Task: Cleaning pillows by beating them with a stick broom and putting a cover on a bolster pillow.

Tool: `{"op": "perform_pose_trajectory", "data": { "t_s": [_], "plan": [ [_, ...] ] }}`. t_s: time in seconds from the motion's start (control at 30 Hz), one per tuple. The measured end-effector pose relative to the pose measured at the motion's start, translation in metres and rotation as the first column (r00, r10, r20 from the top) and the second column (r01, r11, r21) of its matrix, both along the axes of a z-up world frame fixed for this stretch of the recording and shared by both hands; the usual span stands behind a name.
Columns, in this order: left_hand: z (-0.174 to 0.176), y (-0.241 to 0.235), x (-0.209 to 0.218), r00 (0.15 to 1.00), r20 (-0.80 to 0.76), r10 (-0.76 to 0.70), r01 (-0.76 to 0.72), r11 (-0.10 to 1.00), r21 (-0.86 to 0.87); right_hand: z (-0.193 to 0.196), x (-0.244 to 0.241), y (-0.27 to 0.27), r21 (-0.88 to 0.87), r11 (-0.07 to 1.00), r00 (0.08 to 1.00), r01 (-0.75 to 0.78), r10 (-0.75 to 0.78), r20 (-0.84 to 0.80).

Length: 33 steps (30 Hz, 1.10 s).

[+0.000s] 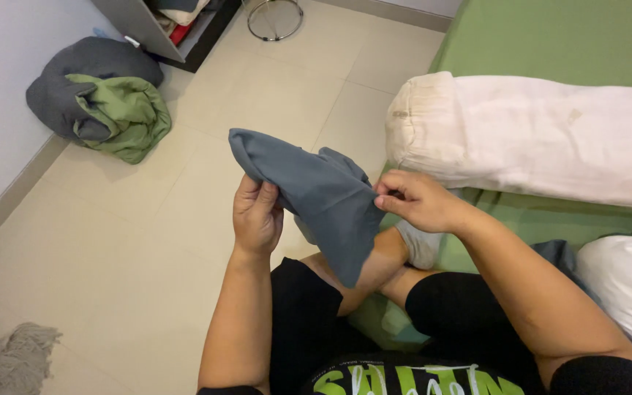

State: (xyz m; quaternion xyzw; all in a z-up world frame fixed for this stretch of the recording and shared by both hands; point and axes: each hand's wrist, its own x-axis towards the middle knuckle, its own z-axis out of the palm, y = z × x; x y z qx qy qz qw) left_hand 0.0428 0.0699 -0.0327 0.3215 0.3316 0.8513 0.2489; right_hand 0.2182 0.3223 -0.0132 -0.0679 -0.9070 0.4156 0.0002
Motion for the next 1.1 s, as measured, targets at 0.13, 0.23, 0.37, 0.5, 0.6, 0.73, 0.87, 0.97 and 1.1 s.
{"op": "perform_pose_trajectory", "data": {
  "t_s": [0.13, 0.23, 0.37, 0.5, 0.6, 0.73, 0.87, 0.97, 1.1],
  "plan": [
    [0.0, -0.013, -0.001, 0.964, -0.117, 0.24, -0.249, 0.966, -0.075, -0.016, -0.012, -0.007, -0.562, 0.822, 0.976, -0.088, -0.042, -0.215],
    [0.01, -0.018, 0.033, 0.714, -0.516, 0.473, -0.621, 0.768, -0.155, 0.001, -0.022, -0.023, -0.815, 0.578, 0.968, -0.028, -0.187, -0.165],
    [0.014, -0.005, 0.073, 0.571, -0.761, 0.306, -0.657, 0.727, -0.2, 0.028, -0.034, -0.059, -0.867, 0.496, 0.97, -0.048, -0.184, -0.16],
    [-0.005, 0.001, 0.06, 0.616, -0.735, 0.282, -0.626, 0.742, -0.239, 0.034, -0.041, -0.096, -0.776, 0.612, 0.966, -0.156, -0.068, -0.248],
    [-0.006, -0.007, 0.041, 0.824, -0.473, 0.311, -0.525, 0.733, -0.434, 0.064, -0.042, -0.109, -0.534, 0.828, 0.927, -0.172, -0.047, -0.373],
    [0.051, -0.022, 0.033, 0.748, -0.652, 0.122, -0.434, 0.834, -0.341, 0.089, -0.047, -0.105, 0.022, 0.998, 0.826, 0.052, -0.03, -0.562],
    [0.067, -0.034, 0.011, 0.588, -0.803, 0.096, -0.545, 0.781, -0.305, 0.069, -0.058, -0.083, 0.43, 0.896, 0.787, 0.109, 0.187, -0.588],
    [0.081, -0.047, -0.016, 0.223, -0.974, -0.047, -0.814, 0.541, -0.213, 0.077, -0.057, -0.071, 0.526, 0.836, 0.896, 0.159, 0.102, -0.433],
    [0.045, -0.059, -0.07, 0.176, -0.98, -0.095, -0.877, 0.437, -0.2, 0.077, -0.058, -0.049, 0.586, 0.769, 0.893, 0.255, 0.046, -0.448]
  ]
}}
